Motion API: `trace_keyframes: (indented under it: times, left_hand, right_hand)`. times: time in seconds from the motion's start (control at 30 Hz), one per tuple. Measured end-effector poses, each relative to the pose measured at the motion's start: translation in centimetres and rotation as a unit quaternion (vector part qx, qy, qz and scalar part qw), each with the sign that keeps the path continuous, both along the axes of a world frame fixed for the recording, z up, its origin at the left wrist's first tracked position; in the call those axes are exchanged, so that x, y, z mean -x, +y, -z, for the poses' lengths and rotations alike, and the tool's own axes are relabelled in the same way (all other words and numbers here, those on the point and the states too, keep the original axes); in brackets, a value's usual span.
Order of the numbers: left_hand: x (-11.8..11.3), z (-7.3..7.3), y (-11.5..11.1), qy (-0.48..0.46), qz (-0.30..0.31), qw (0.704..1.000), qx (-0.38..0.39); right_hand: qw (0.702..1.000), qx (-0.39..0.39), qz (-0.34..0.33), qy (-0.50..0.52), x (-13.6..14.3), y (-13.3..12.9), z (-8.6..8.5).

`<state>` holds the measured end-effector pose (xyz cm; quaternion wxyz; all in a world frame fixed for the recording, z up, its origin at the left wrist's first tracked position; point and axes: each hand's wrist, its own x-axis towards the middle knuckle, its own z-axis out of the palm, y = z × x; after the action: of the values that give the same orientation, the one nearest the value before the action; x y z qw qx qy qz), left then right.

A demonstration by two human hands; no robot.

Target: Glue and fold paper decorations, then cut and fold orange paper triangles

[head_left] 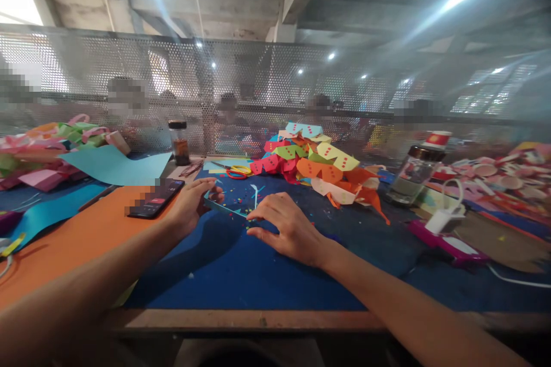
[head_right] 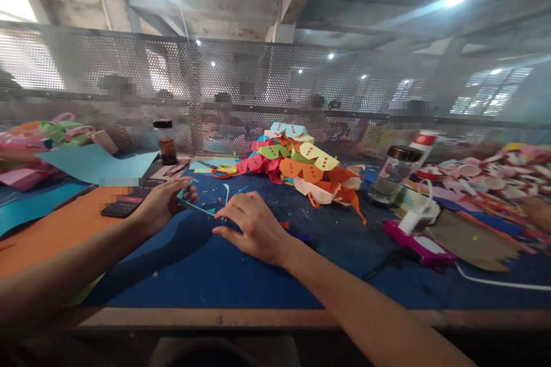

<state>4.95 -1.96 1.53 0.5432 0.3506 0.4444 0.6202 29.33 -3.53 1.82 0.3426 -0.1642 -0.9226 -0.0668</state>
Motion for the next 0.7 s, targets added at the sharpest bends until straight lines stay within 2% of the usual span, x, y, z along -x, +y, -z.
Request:
trace_keyframes:
  times: [0.33,0.47,0.7]
  left_hand:
    - [0.2,0.2,0.0,-0.032,0.050,0.998,0.013]
    - [0.1,0.0,0.0,-0.034,0.071,0.997,0.005]
    - [-0.3,-0.5,-0.1,-0.039,0.113,0.993,-0.014]
  right_hand:
    - [0.997,0.022,0.065,0.034,0.0,0.7,0.1]
    - [0.992,0.041,0.086,0.082,0.0,0.8,-0.1]
    - [0.973,0.070,0.159,0.154,-0.4,1.5,-0.3]
